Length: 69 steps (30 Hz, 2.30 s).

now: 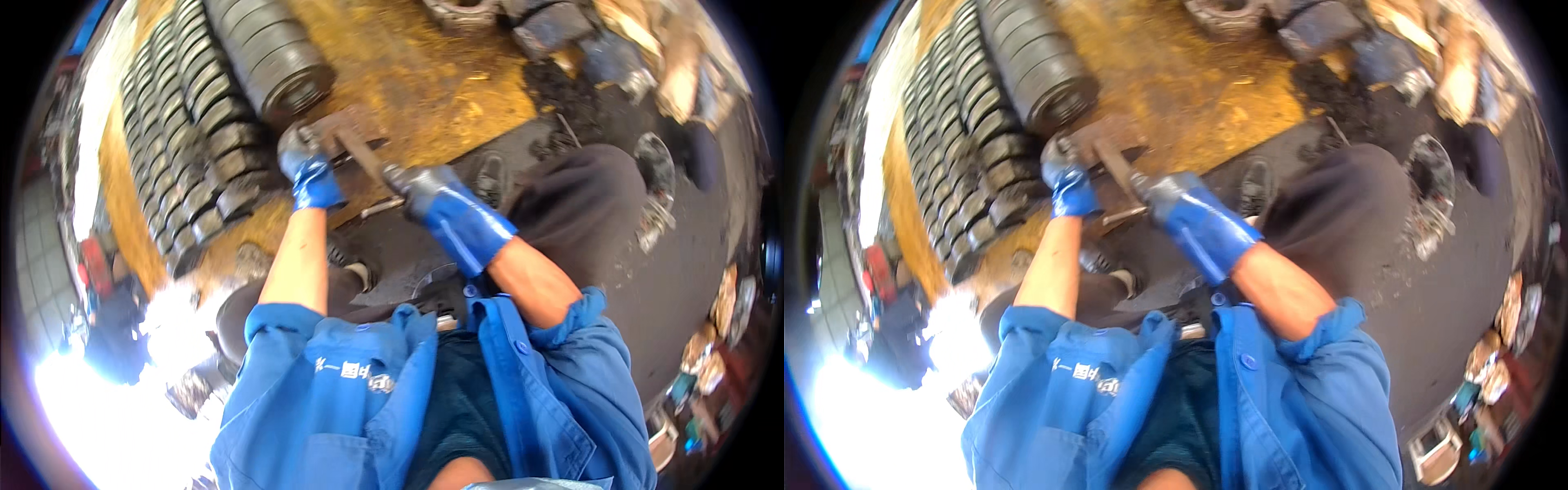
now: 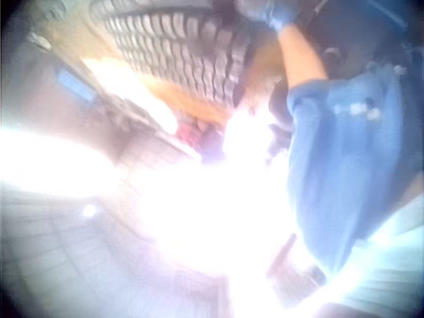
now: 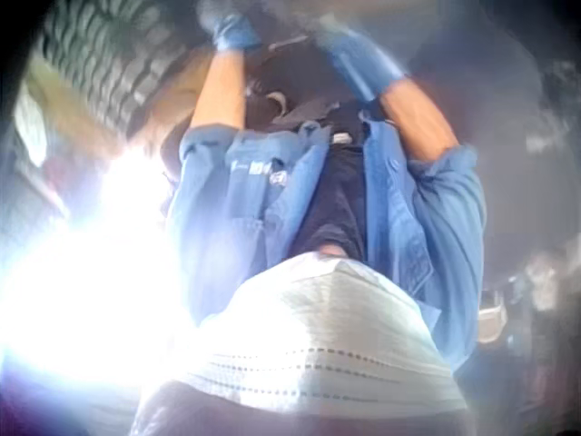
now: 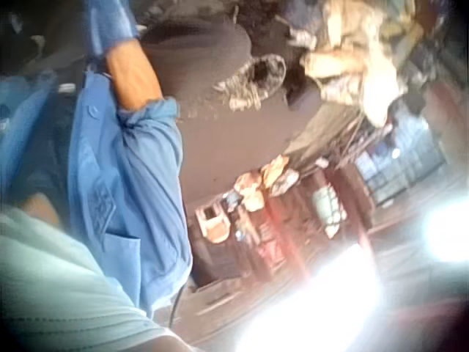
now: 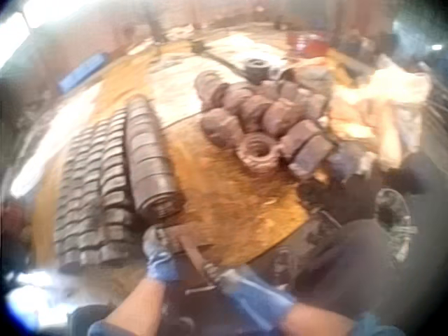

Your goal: The person sits on the floor and uses a chisel and a hammer to scrape and clean a curved metal part. They repeatedly strike the chisel to remove debris from the surface and then wipe the part with a cloth.

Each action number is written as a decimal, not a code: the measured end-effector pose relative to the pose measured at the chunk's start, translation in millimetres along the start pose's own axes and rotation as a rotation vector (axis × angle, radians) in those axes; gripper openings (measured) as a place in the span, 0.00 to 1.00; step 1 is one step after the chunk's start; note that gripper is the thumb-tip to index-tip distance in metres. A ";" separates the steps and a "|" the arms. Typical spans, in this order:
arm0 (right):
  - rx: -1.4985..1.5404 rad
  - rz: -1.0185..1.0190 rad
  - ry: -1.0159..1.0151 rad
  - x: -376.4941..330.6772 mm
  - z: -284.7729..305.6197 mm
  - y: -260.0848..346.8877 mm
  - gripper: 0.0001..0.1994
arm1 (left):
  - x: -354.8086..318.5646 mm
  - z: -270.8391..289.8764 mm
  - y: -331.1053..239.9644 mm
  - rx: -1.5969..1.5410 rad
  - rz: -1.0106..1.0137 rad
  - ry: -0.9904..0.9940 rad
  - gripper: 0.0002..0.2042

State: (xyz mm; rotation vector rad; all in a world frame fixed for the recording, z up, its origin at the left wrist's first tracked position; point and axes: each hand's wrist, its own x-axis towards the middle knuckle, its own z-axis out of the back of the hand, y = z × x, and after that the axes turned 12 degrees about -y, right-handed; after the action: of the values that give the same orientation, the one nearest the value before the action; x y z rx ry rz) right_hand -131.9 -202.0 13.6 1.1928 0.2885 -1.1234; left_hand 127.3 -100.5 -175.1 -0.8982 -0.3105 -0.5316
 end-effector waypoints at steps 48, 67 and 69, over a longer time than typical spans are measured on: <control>-0.235 0.816 -0.259 60.6 28.8 8.7 0.15 | 4.7 11.6 6.8 0.101 -0.117 -0.060 0.10; -0.465 0.733 -0.381 32.9 19.0 65.4 0.11 | 1.4 14.4 15.3 0.099 -0.063 -0.103 0.09; -0.302 0.902 -0.416 24.8 33.0 55.9 0.12 | -0.9 12.9 10.3 0.068 -0.082 -0.118 0.10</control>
State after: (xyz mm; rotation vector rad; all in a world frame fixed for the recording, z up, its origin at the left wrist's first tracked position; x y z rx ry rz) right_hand -86.9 -246.4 42.3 0.6598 -0.3697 -0.4757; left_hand 131.8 -84.6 -174.6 -0.8555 -0.4713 -0.5421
